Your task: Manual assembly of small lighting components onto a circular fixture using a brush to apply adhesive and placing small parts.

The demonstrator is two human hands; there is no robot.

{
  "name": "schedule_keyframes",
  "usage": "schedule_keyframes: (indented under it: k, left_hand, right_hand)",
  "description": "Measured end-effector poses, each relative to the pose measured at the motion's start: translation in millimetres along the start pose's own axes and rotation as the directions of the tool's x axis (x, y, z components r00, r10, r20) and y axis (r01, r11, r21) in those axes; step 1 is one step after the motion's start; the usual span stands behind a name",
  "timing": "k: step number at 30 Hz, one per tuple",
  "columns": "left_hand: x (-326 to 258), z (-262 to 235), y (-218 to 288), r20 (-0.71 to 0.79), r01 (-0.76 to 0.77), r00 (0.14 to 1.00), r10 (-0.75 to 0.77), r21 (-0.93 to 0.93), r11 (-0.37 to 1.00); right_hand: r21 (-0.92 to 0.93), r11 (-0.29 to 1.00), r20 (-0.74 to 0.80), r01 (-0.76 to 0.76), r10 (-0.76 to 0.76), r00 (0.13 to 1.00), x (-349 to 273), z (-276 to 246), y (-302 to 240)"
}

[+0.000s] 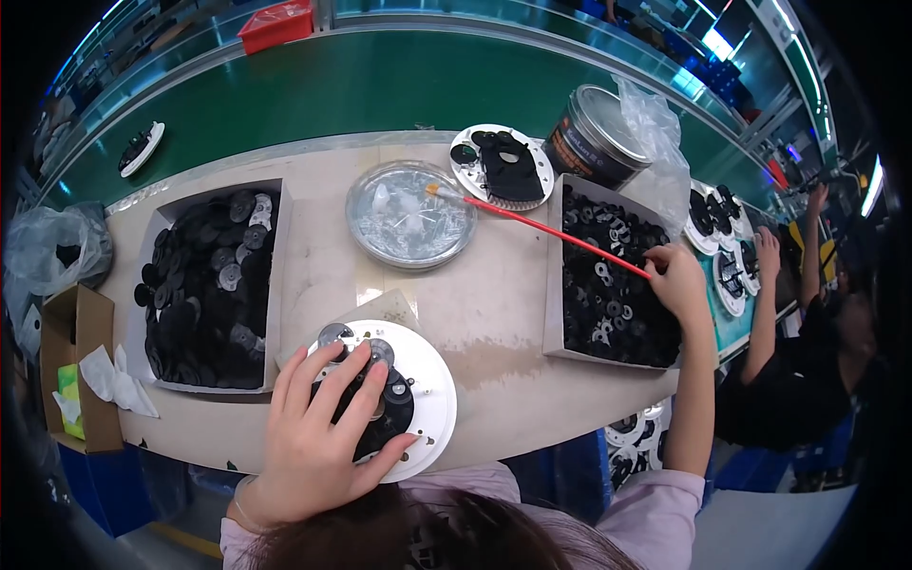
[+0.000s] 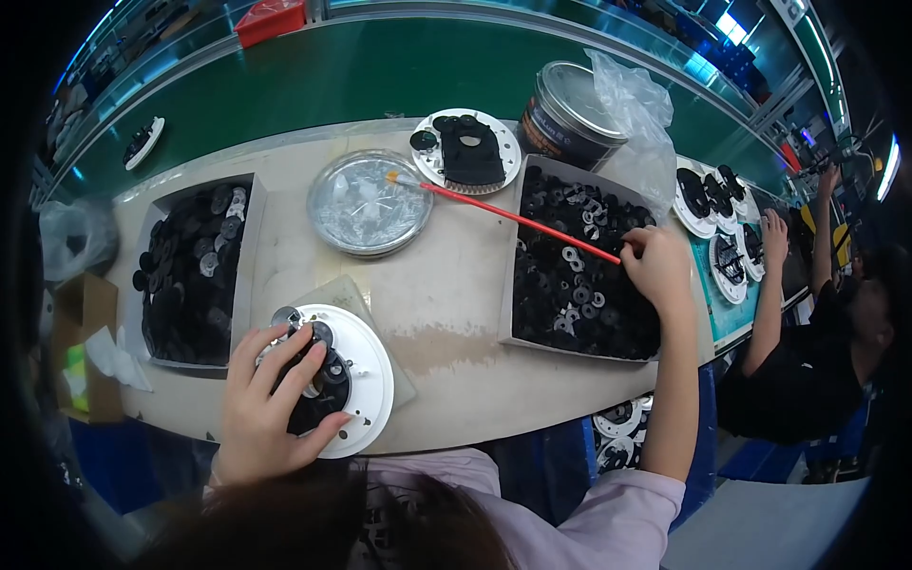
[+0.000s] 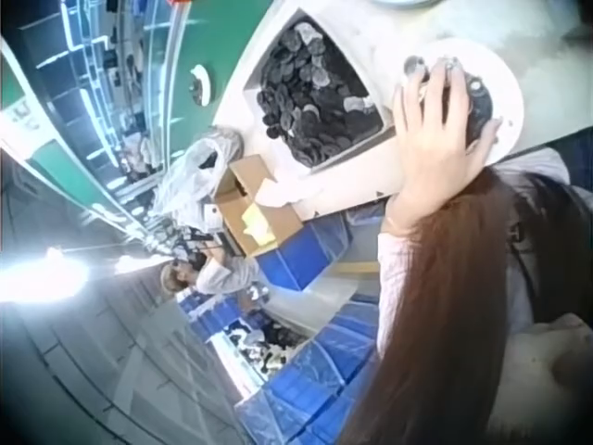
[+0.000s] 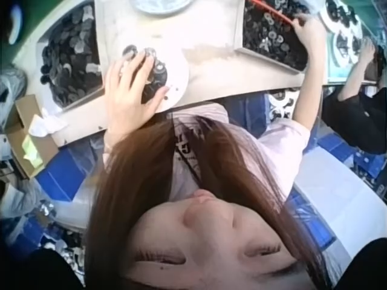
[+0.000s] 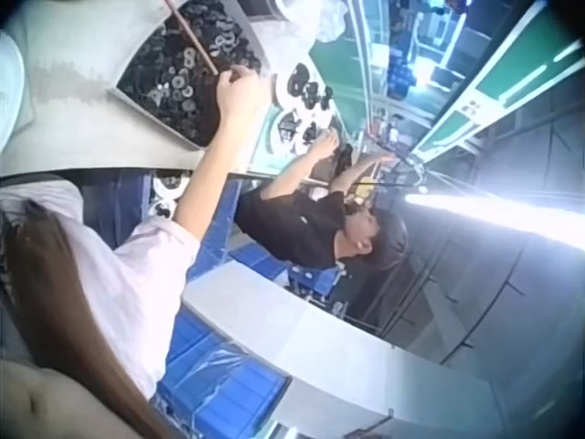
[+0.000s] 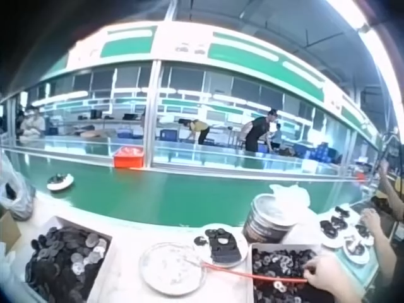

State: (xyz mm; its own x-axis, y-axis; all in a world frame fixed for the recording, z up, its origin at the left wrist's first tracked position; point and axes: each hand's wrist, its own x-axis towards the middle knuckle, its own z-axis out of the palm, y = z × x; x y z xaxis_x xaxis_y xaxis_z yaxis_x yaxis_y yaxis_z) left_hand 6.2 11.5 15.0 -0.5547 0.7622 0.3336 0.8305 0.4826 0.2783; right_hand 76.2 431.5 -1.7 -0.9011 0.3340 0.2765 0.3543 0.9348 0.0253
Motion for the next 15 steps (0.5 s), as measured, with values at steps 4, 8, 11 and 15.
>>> schedule_keyframes:
  k: [4, 8, 11, 15]
  left_hand:
    - [-2, -2, 0, -0.020, 0.009, 1.000, -0.010, -0.037, 0.999]
    - [-2, -3, 2, -0.019, 0.035, 0.999, -0.036, -0.075, 0.997]
    - [-6, 2, -1, -0.070, 0.029, 0.997, -0.038, -0.124, 0.992]
    - [-10, 4, -2, -0.110, 0.005, 0.994, -0.020, -0.136, 0.991]
  right_hand:
    - [0.082, 0.988, 0.001, -0.130, 0.131, 0.991, 0, -4, 0]
    - [0.641, 0.740, -0.196, -0.201, 0.412, 0.890, -10, -30, -19]
    - [0.896, 0.444, -0.144, -0.002, 0.295, 0.945, -19, -50, -78]
    - [0.946, 0.278, 0.168, -0.166, 0.015, 0.986, -31, -59, -143]
